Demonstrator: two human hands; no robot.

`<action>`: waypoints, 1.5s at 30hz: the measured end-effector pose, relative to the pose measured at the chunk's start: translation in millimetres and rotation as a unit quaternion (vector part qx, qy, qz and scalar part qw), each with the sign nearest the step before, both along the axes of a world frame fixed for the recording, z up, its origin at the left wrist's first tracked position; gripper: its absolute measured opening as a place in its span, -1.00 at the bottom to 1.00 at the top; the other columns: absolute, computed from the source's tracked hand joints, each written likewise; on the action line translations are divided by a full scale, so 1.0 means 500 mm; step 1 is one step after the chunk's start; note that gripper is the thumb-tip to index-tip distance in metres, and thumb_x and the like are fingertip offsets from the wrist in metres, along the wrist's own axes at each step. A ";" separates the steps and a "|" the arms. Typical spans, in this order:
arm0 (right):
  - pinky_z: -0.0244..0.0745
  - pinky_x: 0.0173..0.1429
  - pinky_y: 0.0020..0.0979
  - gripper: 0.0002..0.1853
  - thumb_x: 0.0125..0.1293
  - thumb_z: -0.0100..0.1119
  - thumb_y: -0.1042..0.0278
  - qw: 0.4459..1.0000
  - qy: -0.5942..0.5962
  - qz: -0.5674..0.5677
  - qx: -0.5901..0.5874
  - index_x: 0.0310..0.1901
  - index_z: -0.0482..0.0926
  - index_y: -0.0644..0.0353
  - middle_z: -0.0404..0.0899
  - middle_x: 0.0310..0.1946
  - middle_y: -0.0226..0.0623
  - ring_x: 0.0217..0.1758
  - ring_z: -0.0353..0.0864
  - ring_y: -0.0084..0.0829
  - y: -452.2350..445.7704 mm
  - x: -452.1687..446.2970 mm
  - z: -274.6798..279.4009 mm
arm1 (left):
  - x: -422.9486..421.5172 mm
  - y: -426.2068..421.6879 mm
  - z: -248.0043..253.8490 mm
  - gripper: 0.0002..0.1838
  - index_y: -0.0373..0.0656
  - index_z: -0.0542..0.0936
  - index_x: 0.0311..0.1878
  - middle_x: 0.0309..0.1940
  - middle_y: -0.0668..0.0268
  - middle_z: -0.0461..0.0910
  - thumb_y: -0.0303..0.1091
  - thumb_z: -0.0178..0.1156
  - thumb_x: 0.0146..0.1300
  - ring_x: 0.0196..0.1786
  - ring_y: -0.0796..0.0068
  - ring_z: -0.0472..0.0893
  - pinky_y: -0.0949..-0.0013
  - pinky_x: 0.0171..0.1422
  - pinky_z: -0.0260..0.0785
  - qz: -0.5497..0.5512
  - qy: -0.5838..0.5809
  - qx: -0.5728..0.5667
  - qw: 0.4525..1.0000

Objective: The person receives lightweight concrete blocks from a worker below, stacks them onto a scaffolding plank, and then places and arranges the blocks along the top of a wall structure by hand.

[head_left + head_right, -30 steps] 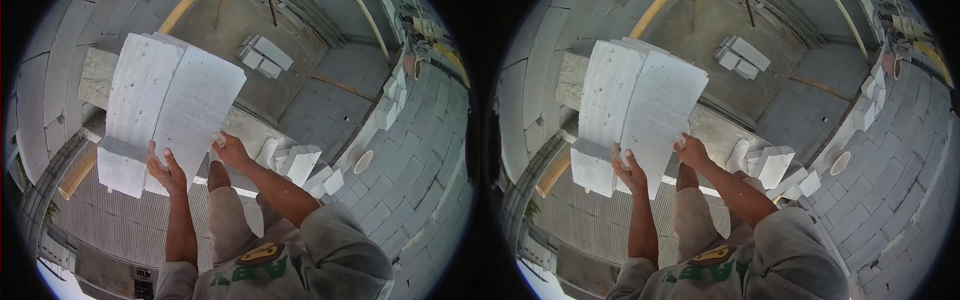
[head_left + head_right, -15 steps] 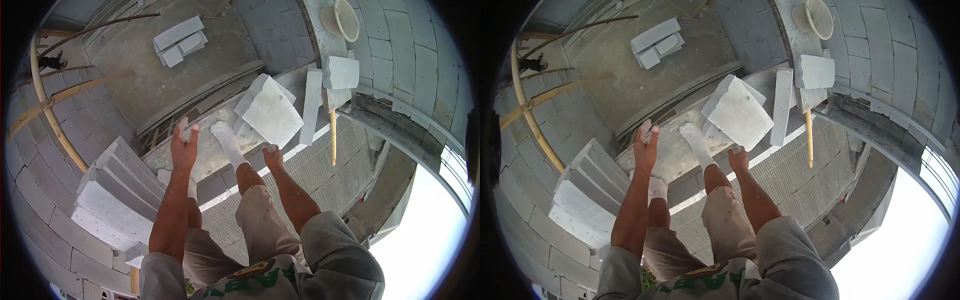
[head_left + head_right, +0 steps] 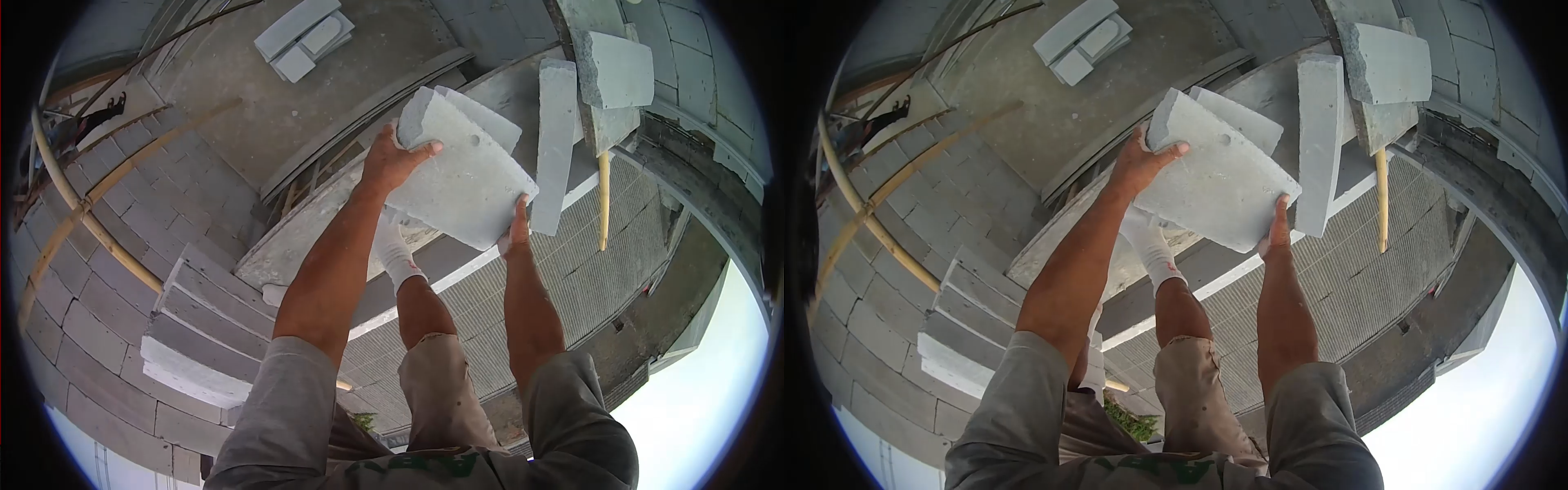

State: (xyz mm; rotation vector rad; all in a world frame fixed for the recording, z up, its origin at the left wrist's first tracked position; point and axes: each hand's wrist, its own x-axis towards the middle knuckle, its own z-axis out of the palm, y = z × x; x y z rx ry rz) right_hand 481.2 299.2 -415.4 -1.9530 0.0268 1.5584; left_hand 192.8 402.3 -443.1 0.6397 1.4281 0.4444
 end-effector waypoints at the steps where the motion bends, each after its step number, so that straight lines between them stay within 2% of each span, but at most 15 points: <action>1: -0.01 0.46 -0.14 -0.06 0.18 -0.07 -0.48 1.000 0.002 0.012 0.004 0.41 0.06 0.05 0.09 0.41 -0.29 0.46 0.06 -0.23 0.002 -0.003 0.001 | -0.003 -0.003 0.012 0.03 -0.30 0.35 0.20 0.07 -0.06 0.46 0.19 0.48 -0.28 0.11 0.05 0.51 0.18 0.22 0.34 0.020 0.025 0.024 0.999; 4: 0.05 0.45 -0.15 -0.11 0.20 -0.03 -0.43 0.998 0.028 0.035 -0.035 0.39 0.11 0.06 0.16 0.37 -0.31 0.42 0.14 -0.22 0.015 -0.054 0.050 | -0.064 -0.073 0.089 0.02 -0.31 0.36 0.20 0.01 -0.01 0.51 0.13 0.52 -0.30 0.09 0.10 0.53 0.18 0.18 0.36 0.125 0.062 0.020 0.990; 6: 0.08 0.44 -0.17 -0.13 0.21 0.01 -0.38 0.994 0.046 0.097 -0.020 0.37 0.14 0.11 0.21 0.33 -0.28 0.39 0.19 -0.22 0.041 -0.097 0.078 | -0.119 -0.154 0.124 0.10 -0.41 0.23 0.27 0.01 -0.05 0.51 0.11 0.51 -0.24 0.05 0.11 0.55 0.24 0.15 0.39 0.197 0.080 0.010 0.977; 10: 0.15 0.39 -0.21 -0.18 0.24 0.07 -0.27 0.964 0.066 0.255 -0.028 0.35 0.18 0.16 0.26 0.30 -0.25 0.34 0.26 -0.25 0.125 -0.211 0.158 | -0.253 -0.259 0.270 0.07 -0.44 0.21 0.27 0.02 -0.04 0.50 0.08 0.49 -0.18 0.04 0.17 0.55 0.25 0.11 0.41 0.361 0.063 -0.066 0.928; 12: 0.20 0.37 -0.24 -0.23 0.27 0.07 -0.22 0.926 0.077 0.367 -0.054 0.35 0.20 0.16 0.28 0.28 -0.24 0.31 0.30 -0.26 0.170 -0.276 0.205 | -0.293 -0.329 0.312 -0.02 -0.42 0.31 0.20 0.00 0.00 0.52 0.08 0.48 -0.17 0.02 0.21 0.56 0.28 0.08 0.42 0.448 0.068 -0.110 0.885; 13: 0.23 0.35 -0.27 -0.25 0.29 0.06 -0.18 0.917 0.085 0.384 -0.066 0.34 0.19 0.20 0.30 0.26 -0.22 0.29 0.32 -0.27 0.193 -0.306 0.226 | -0.329 -0.344 0.376 -0.03 -0.49 0.27 0.20 -0.01 -0.04 0.51 0.04 0.46 -0.11 -0.02 0.23 0.57 0.30 0.05 0.44 0.509 0.009 -0.093 0.856; 17: 0.25 0.33 -0.26 -0.27 0.29 0.09 -0.08 0.849 0.115 0.514 -0.046 0.35 0.18 0.20 0.33 0.24 -0.19 0.27 0.34 -0.27 0.259 -0.499 0.362 | -0.365 -0.475 0.441 0.05 -0.53 0.15 0.28 0.04 -0.05 0.47 0.02 0.45 -0.07 -0.02 0.25 0.57 0.34 0.05 0.45 0.651 0.000 -0.068 0.756; 19: 0.25 0.32 -0.27 -0.25 0.24 0.15 -0.08 0.778 0.100 0.621 0.003 0.35 0.19 0.19 0.33 0.23 -0.17 0.26 0.34 -0.27 0.269 -0.605 0.405 | -0.381 -0.522 0.501 0.10 -0.55 0.08 0.32 0.08 -0.06 0.45 0.04 0.44 -0.05 0.01 0.25 0.55 0.35 0.07 0.44 0.725 -0.024 -0.047 0.687; 23: 0.26 0.29 -0.29 -0.17 0.14 0.25 -0.09 0.615 0.027 0.783 0.087 0.34 0.19 0.22 0.36 0.21 -0.15 0.24 0.37 -0.27 0.227 -0.870 0.487 | -0.419 -0.647 0.547 0.14 -0.57 0.00 0.35 0.13 -0.05 0.40 0.05 0.42 -0.01 0.08 0.28 0.50 0.36 0.12 0.41 0.785 -0.008 0.030 0.619; 25: 0.31 0.23 -0.31 -0.14 0.09 0.29 -0.10 0.551 0.087 0.824 0.103 0.32 0.22 0.25 0.42 0.14 -0.14 0.18 0.43 -0.27 0.162 -1.018 0.541 | -0.446 -0.714 0.565 0.12 -0.57 0.00 0.35 0.14 -0.04 0.39 0.05 0.41 0.01 0.11 0.29 0.48 0.36 0.14 0.39 0.819 -0.004 0.026 0.573; 29: 0.40 0.12 -0.37 -0.21 0.12 0.27 -0.08 0.448 0.086 0.883 0.108 0.26 0.30 0.31 0.49 0.06 -0.10 0.06 0.53 -0.32 0.004 -1.235 0.573 | -0.533 -0.843 0.591 -0.04 -0.53 0.19 0.29 0.08 0.00 0.46 0.08 0.34 0.08 0.05 0.32 0.52 0.39 0.07 0.40 0.888 -0.003 0.018 0.460; 33: 0.32 0.18 -0.37 -0.24 0.14 0.22 -0.08 0.477 0.077 0.874 0.055 0.22 0.36 0.39 0.46 0.12 -0.05 0.15 0.47 -0.28 -0.112 -1.362 0.564 | -0.602 -0.976 0.610 -0.18 -0.46 0.39 0.17 -0.01 0.03 0.51 0.17 0.22 0.12 -0.03 0.28 0.55 0.36 0.03 0.40 0.904 -0.056 -0.004 0.425; 36: 0.24 0.25 -0.36 -0.23 0.14 0.21 -0.09 0.449 0.060 0.891 -0.023 0.24 0.35 0.36 0.44 0.17 -0.06 0.20 0.43 -0.25 -0.205 -1.462 0.616 | -0.642 -1.046 0.604 -0.16 -0.41 0.40 0.18 0.03 0.03 0.50 0.21 0.20 0.10 0.01 0.23 0.54 0.29 0.08 0.38 0.910 -0.090 -0.052 0.402; 42: 0.20 0.28 -0.35 -0.24 0.13 0.18 -0.11 0.374 -0.023 0.926 -0.054 0.24 0.35 0.31 0.42 0.19 -0.08 0.21 0.42 -0.22 -0.280 -1.585 0.581 | -0.643 -1.090 0.527 -0.08 -0.31 0.35 0.25 0.19 0.09 0.43 0.34 0.15 0.06 0.22 0.21 0.43 0.22 0.25 0.27 0.904 -0.178 -0.116 0.371; 45: 0.33 0.17 -0.30 -0.27 0.10 0.21 -0.10 0.360 -0.015 0.930 -0.072 0.21 0.38 0.26 0.46 0.12 -0.08 0.12 0.46 -0.22 -0.289 -1.626 0.569 | -0.643 -1.103 0.512 0.05 -0.42 0.33 0.23 0.16 0.04 0.42 0.44 0.13 -0.02 0.18 0.17 0.43 0.17 0.21 0.27 0.901 -0.157 -0.146 0.377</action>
